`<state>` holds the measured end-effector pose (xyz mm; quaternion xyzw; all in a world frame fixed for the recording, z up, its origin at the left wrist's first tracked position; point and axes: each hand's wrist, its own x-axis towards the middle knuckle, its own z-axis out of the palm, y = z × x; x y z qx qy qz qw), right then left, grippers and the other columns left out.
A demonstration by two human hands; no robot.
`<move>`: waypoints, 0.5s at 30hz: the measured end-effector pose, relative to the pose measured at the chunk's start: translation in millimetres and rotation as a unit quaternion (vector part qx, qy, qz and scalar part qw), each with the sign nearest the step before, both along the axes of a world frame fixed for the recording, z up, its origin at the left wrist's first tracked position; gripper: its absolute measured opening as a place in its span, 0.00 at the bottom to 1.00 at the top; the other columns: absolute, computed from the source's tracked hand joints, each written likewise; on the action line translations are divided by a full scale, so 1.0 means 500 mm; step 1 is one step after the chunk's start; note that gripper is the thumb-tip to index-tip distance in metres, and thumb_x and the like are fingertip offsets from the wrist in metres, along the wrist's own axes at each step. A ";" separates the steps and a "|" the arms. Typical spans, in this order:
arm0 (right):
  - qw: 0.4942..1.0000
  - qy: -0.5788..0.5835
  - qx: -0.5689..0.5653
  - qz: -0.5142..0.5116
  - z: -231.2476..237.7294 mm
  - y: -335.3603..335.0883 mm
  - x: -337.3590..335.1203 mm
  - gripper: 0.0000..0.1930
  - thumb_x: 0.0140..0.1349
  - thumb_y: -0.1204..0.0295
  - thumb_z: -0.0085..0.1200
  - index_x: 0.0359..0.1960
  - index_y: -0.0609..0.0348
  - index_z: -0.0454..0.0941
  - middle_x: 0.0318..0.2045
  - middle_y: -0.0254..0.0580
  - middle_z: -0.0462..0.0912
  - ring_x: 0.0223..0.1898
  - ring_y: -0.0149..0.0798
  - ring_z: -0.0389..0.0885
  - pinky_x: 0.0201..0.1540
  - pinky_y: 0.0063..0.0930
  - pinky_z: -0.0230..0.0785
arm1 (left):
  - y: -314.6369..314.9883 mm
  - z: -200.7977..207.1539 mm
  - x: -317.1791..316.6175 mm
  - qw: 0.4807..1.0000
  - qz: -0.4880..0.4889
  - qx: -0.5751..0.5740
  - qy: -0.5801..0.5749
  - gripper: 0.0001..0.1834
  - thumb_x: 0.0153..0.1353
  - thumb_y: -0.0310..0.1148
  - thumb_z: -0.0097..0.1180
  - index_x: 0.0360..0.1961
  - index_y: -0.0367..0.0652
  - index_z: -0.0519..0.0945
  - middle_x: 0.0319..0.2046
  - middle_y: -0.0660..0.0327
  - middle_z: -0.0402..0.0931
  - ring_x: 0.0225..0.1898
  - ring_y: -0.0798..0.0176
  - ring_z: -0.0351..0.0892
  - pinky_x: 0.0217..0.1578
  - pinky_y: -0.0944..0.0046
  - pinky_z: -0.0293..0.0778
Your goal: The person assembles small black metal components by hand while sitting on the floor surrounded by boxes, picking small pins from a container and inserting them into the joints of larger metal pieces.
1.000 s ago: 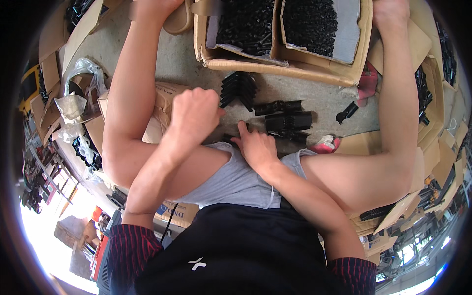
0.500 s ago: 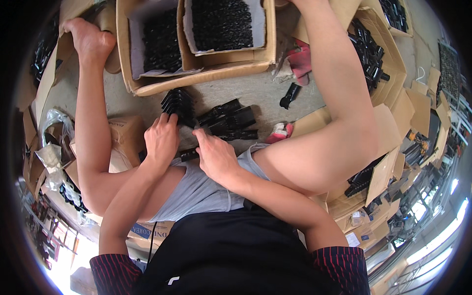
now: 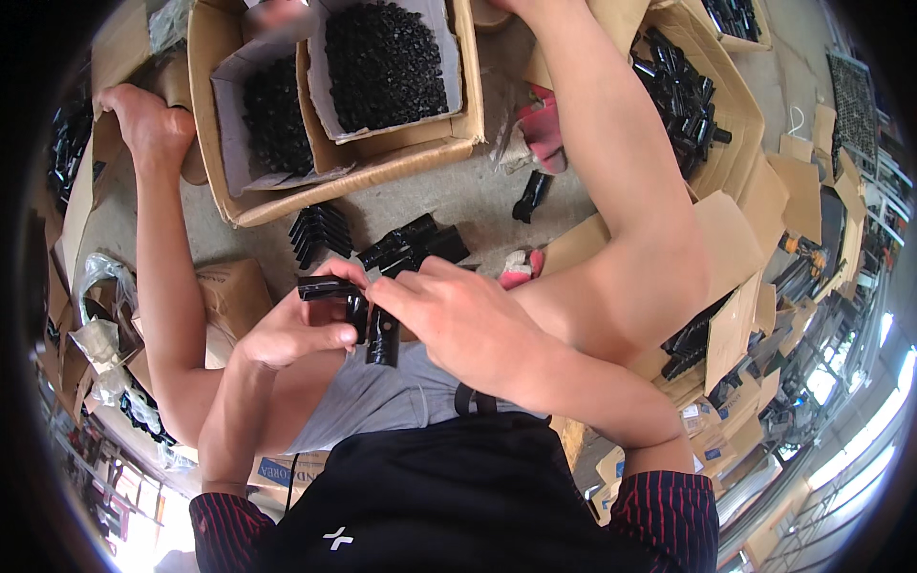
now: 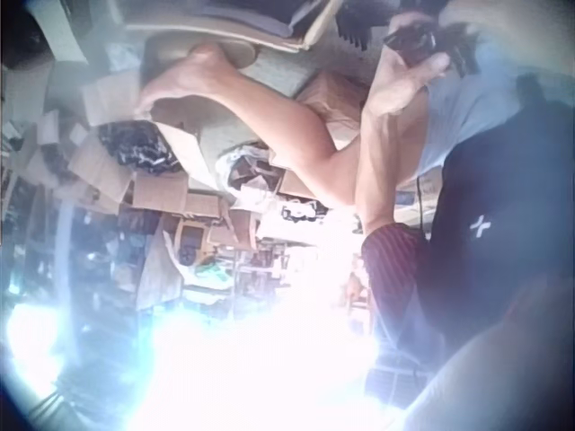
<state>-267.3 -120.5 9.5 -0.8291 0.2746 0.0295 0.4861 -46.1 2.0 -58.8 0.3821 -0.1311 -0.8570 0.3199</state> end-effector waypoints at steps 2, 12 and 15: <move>0.999 -0.030 -0.018 -0.009 -0.015 -0.020 0.007 0.21 0.51 0.88 0.55 0.47 0.57 0.81 0.34 0.41 0.84 0.37 0.46 0.82 0.40 0.39 0.77 | -0.003 -0.004 -0.012 0.998 0.039 -0.004 -0.040 0.29 0.63 0.23 0.66 0.62 0.45 0.66 0.47 0.64 0.77 0.47 0.71 0.76 0.43 0.68 0.75; 0.972 -0.143 -0.004 -0.186 -0.062 0.001 0.026 0.18 0.57 0.82 0.63 0.50 0.60 0.81 0.40 0.42 0.86 0.36 0.45 0.83 0.39 0.35 0.76 | -0.007 -0.011 -0.006 0.990 0.128 0.050 0.001 0.24 0.67 0.24 0.61 0.63 0.30 0.72 0.54 0.53 0.82 0.55 0.65 0.81 0.58 0.65 0.75; 0.958 -0.132 -0.003 -0.255 -0.045 0.009 0.044 0.17 0.55 0.84 0.65 0.48 0.63 0.83 0.38 0.45 0.86 0.35 0.42 0.84 0.37 0.31 0.77 | -0.003 -0.013 -0.008 0.981 0.171 0.080 0.047 0.25 0.66 0.27 0.63 0.63 0.32 0.73 0.51 0.56 0.84 0.51 0.67 0.84 0.55 0.67 0.78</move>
